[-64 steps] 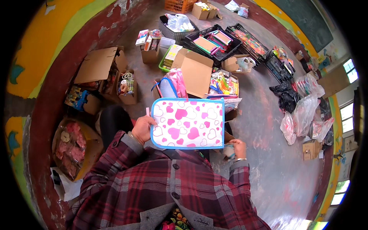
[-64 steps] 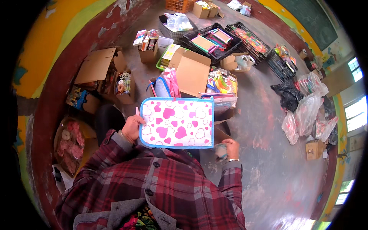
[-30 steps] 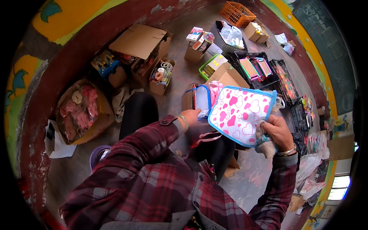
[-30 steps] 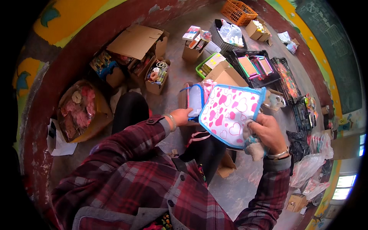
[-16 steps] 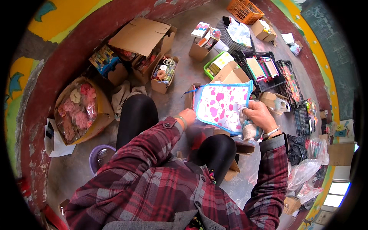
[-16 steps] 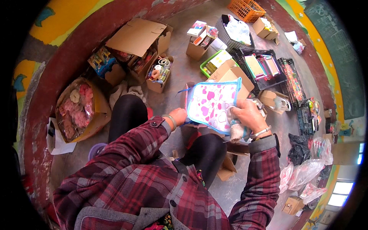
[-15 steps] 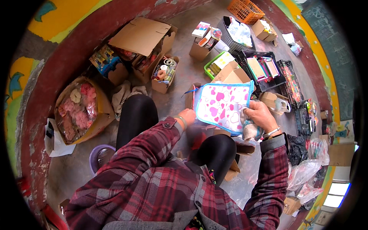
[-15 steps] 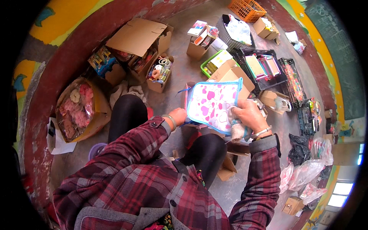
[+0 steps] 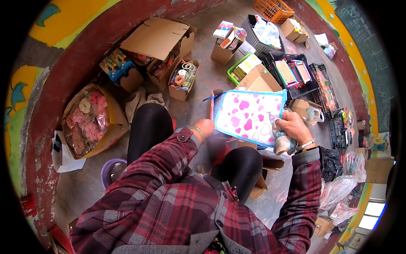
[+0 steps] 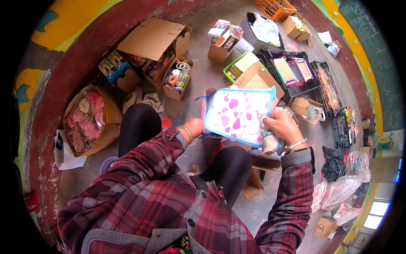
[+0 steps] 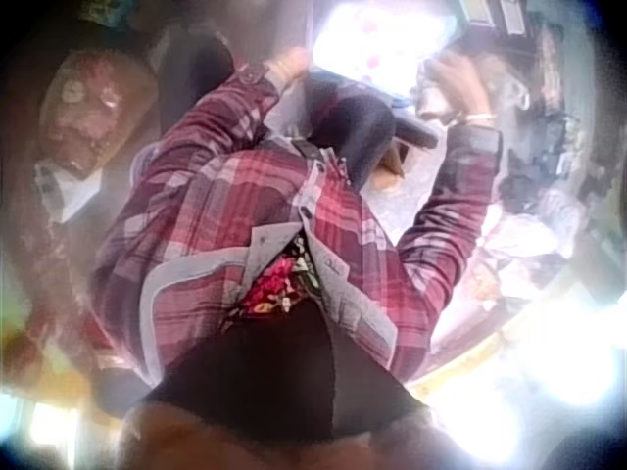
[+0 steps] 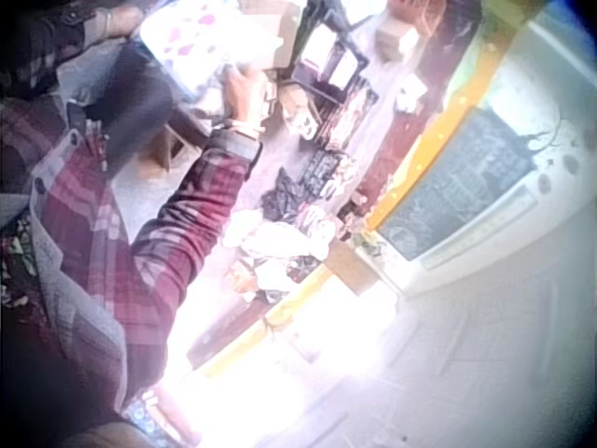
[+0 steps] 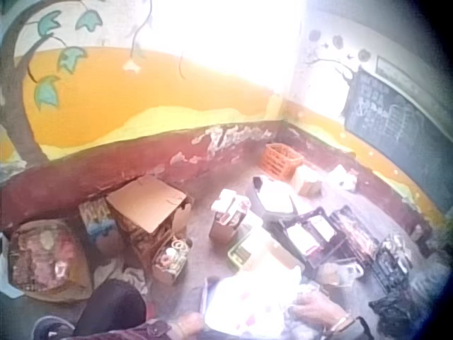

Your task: The person sits on the floor and repeatedly picks up small, colorful, insulated lunch boxes from a pile. They unfold each box, display the front and back designs to the camera, and place them into a cardboard box. The person handles the items one at a time, showing various patterns including flowers, hearts, and cartoon characters.

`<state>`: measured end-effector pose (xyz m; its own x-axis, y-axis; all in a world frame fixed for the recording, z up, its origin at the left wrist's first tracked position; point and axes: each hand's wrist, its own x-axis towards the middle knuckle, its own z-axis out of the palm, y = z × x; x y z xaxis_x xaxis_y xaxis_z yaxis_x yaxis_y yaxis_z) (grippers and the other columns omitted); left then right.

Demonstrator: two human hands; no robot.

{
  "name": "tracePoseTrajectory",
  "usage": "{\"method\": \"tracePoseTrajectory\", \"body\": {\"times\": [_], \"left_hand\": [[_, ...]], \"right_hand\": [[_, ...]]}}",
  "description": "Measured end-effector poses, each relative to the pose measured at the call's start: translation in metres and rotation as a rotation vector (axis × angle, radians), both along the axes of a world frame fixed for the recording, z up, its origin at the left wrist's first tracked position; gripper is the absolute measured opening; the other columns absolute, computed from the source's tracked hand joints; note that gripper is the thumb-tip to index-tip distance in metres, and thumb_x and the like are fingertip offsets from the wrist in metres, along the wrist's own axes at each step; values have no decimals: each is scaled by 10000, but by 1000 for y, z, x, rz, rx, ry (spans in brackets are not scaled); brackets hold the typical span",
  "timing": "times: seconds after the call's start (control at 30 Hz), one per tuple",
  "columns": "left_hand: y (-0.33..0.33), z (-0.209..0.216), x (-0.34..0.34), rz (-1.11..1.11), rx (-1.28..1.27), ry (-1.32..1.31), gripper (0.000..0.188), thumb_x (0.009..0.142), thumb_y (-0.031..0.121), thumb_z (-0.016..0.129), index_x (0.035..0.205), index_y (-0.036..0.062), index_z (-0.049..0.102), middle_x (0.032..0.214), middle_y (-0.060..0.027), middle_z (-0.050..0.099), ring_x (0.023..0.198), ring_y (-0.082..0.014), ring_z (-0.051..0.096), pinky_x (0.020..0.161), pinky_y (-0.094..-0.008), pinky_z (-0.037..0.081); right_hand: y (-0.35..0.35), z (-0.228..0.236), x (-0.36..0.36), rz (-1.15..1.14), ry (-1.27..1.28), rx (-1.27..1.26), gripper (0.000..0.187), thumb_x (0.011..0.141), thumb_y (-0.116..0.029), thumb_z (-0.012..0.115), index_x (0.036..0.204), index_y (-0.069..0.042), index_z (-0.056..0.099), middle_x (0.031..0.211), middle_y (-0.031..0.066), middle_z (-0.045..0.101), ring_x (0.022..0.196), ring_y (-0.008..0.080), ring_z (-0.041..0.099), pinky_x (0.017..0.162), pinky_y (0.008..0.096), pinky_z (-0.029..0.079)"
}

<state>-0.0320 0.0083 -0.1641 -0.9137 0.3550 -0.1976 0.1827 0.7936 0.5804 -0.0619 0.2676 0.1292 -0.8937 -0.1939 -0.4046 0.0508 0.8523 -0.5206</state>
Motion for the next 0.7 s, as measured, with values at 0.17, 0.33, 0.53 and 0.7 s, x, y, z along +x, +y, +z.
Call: {"method": "tracePoseTrajectory", "body": {"times": [0.17, 0.33, 0.53, 0.7], "left_hand": [[0, 8, 0, -10, -30, 9, 115, 765, 102, 571, 808, 31, 651, 844, -201, 648, 847, -352, 632, 755, -432, 495], [0, 4, 1, -12, 4, 9, 113, 778, 104, 561, 793, 30, 646, 847, -195, 650, 837, -354, 632, 751, -433, 496], [1, 17, 1, -20, -3, -24, 175, 787, 118, 512, 844, 34, 654, 903, -206, 643, 885, -360, 623, 778, -438, 494], [2, 20, -4, -64, -30, -28, 182, 784, 125, 506, 846, 35, 652, 906, -202, 644, 887, -359, 624, 779, -439, 497]], "right_hand": [[11, -12, -3, 57, 58, -7, 209, 791, -118, 559, 868, 65, 625, 719, 22, 583, 661, 100, 510, 603, 283, 434], [4, -32, -16, 136, 87, 56, 250, 783, -170, 562, 892, 46, 626, 739, 139, 613, 686, 196, 568, 643, 334, 453], [-53, -74, -32, 203, 72, 209, 279, 748, -234, 580, 841, 17, 658, 831, 243, 632, 794, 376, 622, 714, 422, 482], [-92, -125, -52, 224, 61, 317, 272, 713, -227, 588, 792, 24, 658, 812, 266, 619, 784, 396, 620, 708, 432, 491]]}}
